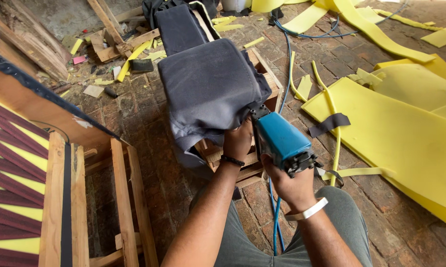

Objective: The person staples dark fabric onto a wooden chair frame using a pneumatic staple gun. They pull and smooth the fabric, then secure it along the edges and corners of the frame.

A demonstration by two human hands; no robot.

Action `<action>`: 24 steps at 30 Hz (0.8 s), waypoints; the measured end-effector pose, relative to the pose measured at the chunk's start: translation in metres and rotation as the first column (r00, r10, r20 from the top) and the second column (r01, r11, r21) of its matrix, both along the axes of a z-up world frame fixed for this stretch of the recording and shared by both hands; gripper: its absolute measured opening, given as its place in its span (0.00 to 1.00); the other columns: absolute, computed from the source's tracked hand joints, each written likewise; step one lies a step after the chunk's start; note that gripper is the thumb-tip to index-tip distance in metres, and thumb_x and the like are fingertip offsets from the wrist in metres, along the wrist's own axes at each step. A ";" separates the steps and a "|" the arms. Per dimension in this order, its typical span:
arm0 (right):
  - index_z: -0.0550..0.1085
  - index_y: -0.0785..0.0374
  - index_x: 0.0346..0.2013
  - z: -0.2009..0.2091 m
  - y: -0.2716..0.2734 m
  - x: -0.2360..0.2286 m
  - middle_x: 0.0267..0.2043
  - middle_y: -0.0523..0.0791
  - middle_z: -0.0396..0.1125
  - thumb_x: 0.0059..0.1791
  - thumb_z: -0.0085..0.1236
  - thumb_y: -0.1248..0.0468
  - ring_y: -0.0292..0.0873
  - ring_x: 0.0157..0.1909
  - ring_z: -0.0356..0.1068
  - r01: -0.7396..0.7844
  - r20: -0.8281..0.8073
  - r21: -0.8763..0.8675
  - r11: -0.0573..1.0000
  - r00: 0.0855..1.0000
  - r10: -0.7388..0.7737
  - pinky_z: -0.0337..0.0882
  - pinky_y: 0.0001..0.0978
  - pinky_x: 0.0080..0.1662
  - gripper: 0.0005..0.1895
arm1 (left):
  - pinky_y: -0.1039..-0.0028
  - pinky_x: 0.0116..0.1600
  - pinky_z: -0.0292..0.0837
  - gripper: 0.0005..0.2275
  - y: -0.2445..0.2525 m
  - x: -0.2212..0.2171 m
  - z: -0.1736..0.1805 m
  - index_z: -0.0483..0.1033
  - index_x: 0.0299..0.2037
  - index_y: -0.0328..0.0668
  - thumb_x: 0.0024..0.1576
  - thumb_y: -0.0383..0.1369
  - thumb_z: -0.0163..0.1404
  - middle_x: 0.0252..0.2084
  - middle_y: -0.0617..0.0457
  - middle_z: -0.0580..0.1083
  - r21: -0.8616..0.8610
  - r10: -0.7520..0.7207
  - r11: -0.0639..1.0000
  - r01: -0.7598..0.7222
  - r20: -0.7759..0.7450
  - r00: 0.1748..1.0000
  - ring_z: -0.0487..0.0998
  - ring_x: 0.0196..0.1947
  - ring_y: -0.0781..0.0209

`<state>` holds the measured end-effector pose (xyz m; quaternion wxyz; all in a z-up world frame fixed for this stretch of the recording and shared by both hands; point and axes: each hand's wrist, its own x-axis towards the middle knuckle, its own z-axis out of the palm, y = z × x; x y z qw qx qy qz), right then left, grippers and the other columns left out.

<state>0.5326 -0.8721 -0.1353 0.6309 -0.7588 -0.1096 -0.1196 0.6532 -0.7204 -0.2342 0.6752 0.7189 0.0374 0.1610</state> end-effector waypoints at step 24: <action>0.75 0.65 0.40 -0.003 0.024 -0.020 0.32 0.44 0.75 0.45 0.62 0.63 0.36 0.30 0.77 -0.123 0.242 -0.169 0.978 0.957 0.162 0.76 0.26 0.32 0.12 | 0.76 0.19 0.65 0.19 0.036 -0.078 0.021 0.70 0.20 0.38 0.56 0.42 0.60 0.16 0.59 0.70 -0.362 0.338 0.883 -0.298 0.050 0.940 0.71 0.13 0.68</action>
